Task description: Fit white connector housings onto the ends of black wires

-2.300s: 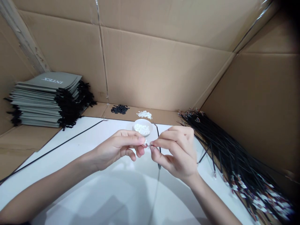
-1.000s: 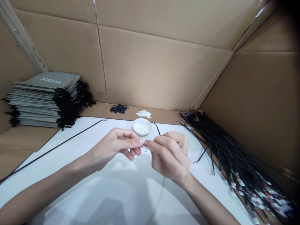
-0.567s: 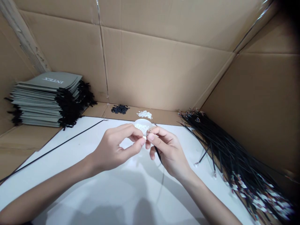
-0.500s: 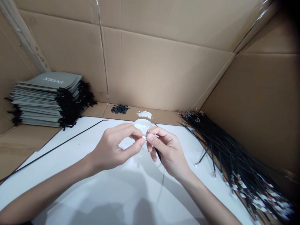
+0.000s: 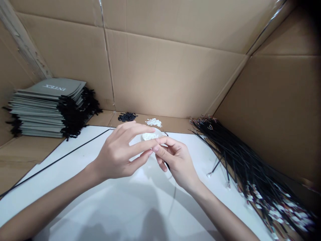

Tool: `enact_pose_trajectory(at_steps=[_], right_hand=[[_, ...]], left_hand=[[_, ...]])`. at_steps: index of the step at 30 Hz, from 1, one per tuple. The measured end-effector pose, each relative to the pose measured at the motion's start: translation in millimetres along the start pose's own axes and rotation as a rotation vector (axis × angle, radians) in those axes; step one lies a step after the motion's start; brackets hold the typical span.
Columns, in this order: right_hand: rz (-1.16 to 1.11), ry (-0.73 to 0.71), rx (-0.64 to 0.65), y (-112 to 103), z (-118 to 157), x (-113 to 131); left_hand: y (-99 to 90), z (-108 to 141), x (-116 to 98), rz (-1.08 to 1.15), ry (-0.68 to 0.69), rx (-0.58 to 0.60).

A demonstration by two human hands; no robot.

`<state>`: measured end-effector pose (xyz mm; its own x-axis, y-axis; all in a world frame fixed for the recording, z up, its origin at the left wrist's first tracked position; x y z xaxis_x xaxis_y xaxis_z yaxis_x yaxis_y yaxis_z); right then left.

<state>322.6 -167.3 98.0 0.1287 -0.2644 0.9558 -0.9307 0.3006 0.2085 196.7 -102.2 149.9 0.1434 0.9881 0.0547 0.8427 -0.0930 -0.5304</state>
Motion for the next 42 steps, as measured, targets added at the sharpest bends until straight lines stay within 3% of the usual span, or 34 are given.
enact_pose_trajectory(at_steps=[7,16,24,31,37,42], right_hand=[[0.012,-0.032,-0.046,-1,-2,0],[0.055,-0.02,-0.033,-1,0,0],[0.032,0.031,0.019,1,0,-4],[0.008,0.088,0.011,0,3,-3],[-0.015,0.068,-0.02,0,3,-1],[0.045,-0.004,-0.039,0,4,2]], left_hand=[[-4.2,0,-6,-0.074,0.077,-0.019],[-7.3,-5,11,0.162,-0.148,0.055],[-4.7,-2,18,0.214,-0.148,0.123],[2.9,3,28,0.536,-0.427,0.259],[5.9,8,29,0.678,-0.671,0.325],[11.0,9,27,0.789,-0.783,0.289]])
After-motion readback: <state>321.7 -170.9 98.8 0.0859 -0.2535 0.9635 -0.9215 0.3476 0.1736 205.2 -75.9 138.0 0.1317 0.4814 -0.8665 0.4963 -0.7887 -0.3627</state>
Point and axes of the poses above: each hand's wrist, its own z-axis away from the middle knuckle, its own y-axis out of the palm, x = y × z, the point moved 6 cm from there along -z, towards the middle knuckle
